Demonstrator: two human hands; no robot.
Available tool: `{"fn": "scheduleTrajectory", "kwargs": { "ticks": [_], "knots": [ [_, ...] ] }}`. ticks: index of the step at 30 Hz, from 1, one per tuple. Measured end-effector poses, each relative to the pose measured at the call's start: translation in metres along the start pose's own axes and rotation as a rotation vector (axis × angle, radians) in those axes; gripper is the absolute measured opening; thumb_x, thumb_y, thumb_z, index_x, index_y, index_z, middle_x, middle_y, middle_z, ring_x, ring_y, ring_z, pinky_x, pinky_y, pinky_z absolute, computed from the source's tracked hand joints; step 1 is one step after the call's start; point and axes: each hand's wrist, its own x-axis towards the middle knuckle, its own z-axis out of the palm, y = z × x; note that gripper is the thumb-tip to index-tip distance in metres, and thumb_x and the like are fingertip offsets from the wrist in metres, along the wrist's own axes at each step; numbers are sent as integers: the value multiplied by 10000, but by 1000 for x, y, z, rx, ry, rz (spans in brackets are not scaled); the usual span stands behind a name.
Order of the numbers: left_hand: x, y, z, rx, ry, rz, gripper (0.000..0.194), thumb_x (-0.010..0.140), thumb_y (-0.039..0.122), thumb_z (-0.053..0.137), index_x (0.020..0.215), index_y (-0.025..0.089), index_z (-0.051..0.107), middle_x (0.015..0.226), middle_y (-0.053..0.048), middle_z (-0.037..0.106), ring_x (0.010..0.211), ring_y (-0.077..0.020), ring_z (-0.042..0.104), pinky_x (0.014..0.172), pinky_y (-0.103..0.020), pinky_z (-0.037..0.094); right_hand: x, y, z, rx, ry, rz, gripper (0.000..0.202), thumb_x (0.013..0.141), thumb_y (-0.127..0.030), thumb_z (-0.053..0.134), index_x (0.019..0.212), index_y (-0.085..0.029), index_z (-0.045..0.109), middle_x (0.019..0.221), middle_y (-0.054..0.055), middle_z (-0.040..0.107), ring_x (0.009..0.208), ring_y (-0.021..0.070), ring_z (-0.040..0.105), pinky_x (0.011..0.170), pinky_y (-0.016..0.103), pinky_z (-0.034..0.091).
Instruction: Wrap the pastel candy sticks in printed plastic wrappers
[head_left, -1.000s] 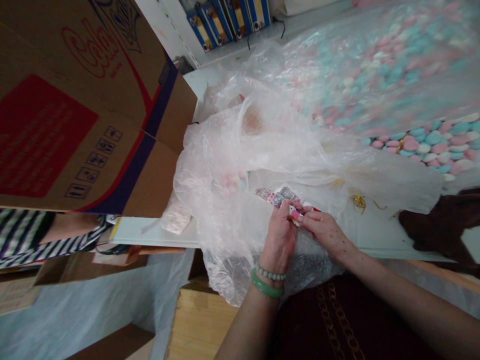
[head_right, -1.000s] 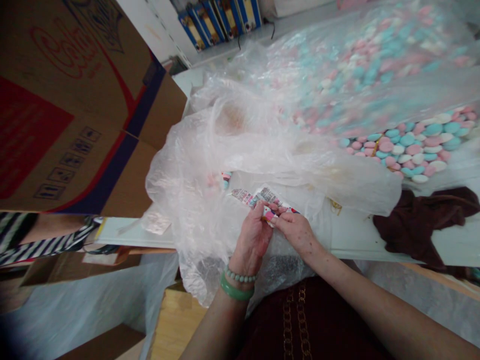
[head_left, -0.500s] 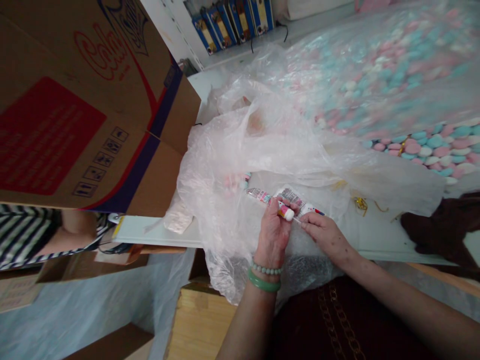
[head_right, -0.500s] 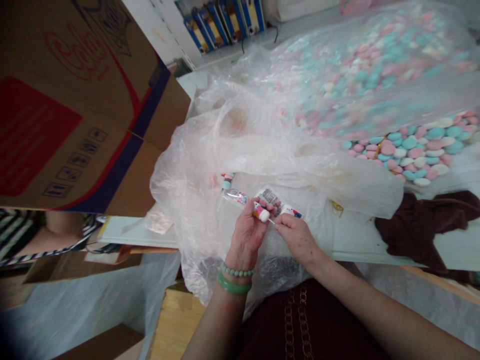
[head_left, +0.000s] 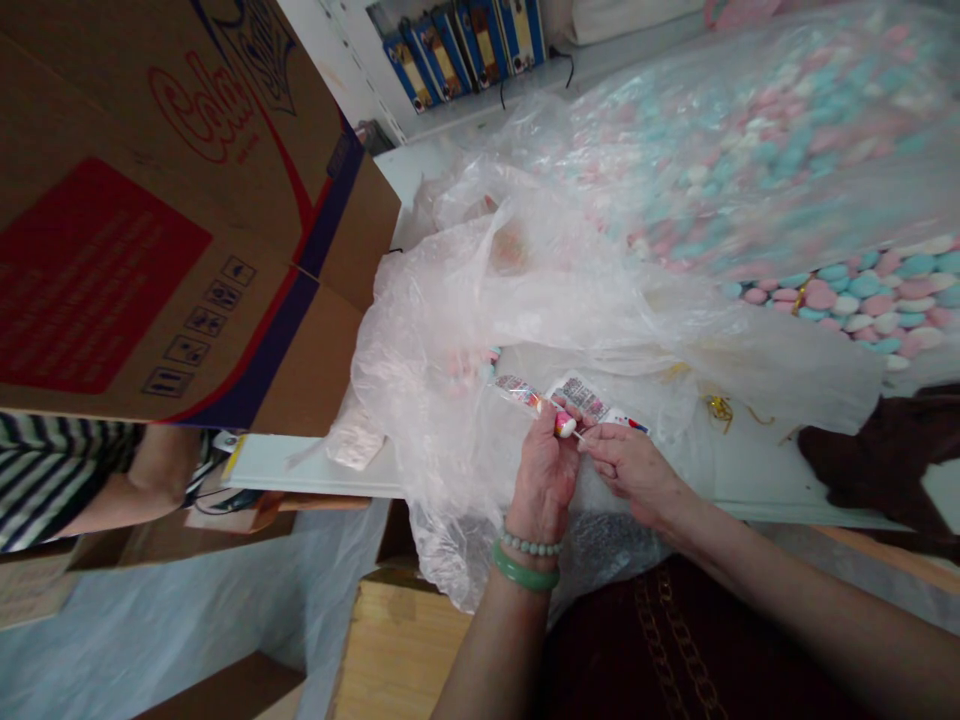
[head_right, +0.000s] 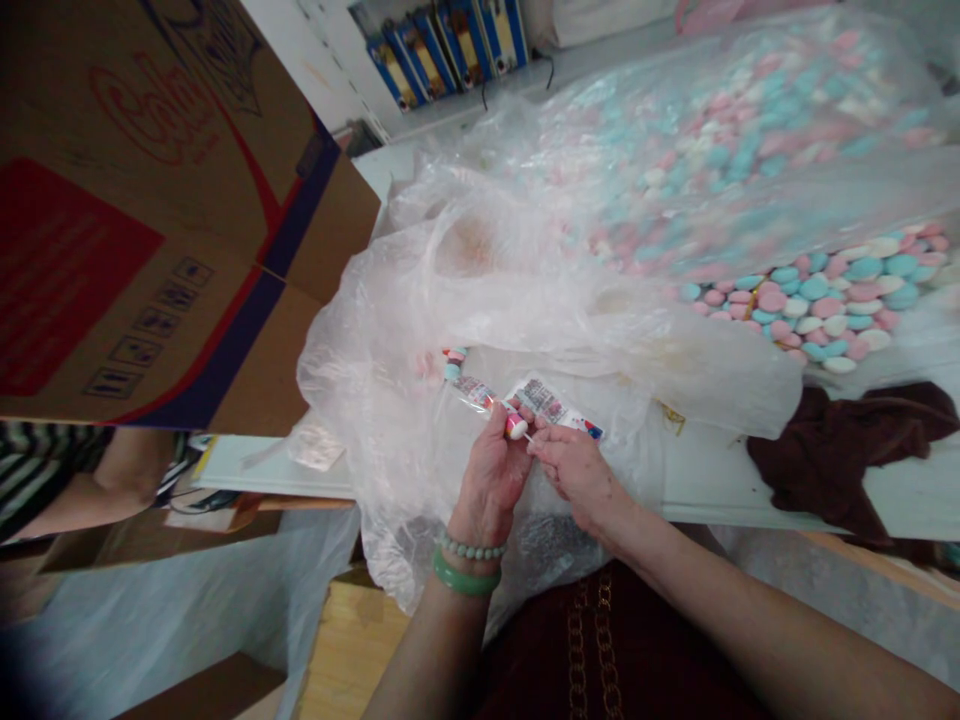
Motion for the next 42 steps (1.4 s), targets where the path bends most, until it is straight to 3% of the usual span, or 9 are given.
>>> {"fn": "scheduleTrajectory", "kwargs": {
  "ticks": [5,10,14,17,21,24,27,36,42],
  "knots": [
    [-1,-1,0,-16,14,-51,155,870,245,525,767,138,568,670,-10,544,626,-109,543,713,-243,457,0,2,-8,-456,105,-369,196,755,-327,537,622,-186,562,568,-35,484,565,118,430,532,246,308],
    [-3,-3,1,-54,41,-32,330,925,371,416,752,140,577,650,-21,557,628,-129,561,759,-285,467,1,7,-14,-664,102,-399,184,778,-297,492,644,-202,574,671,-10,585,697,166,528,643,272,359],
    [-7,-12,8,24,93,10,347,931,328,404,728,121,594,681,-32,592,642,-118,570,777,-259,458,10,10,-8,-616,136,-469,165,780,-289,494,689,-213,608,813,9,645,849,190,559,772,294,388],
    [-12,-14,9,42,13,-59,340,925,343,415,785,117,626,768,-57,626,717,-130,592,783,-256,460,11,5,-4,-514,152,-464,189,769,-308,509,629,-201,576,684,0,578,720,165,517,676,269,383],
    [-15,4,3,56,-108,-192,290,854,416,545,829,141,633,861,-73,643,765,-156,604,736,-285,478,1,-3,-6,-292,80,-337,181,751,-327,534,631,-193,559,581,-29,476,554,116,397,518,231,311],
    [-13,22,0,-35,-66,-95,300,821,449,583,799,152,610,847,-70,638,793,-184,612,751,-338,489,-10,-4,-10,-356,88,-294,151,718,-309,558,621,-194,559,512,-52,394,497,101,321,469,232,232],
    [-13,29,3,-82,8,0,215,821,346,600,729,155,563,679,-9,564,647,-131,572,682,-293,481,-17,-3,-9,-468,88,-322,161,689,-290,567,568,-189,534,496,-56,366,500,99,317,473,238,214],
    [-31,12,20,-84,-16,111,243,912,292,442,712,165,497,602,24,474,522,-76,476,539,-188,408,-17,0,16,-407,97,-535,184,722,-299,545,579,-184,557,590,-31,497,616,124,431,594,246,322],
    [-41,17,15,31,-36,51,165,795,247,605,698,155,507,588,41,460,515,-64,453,527,-181,377,-32,1,15,-246,-2,-269,181,744,-364,531,646,-212,519,442,-90,321,403,88,233,419,241,161]
  ]
}}
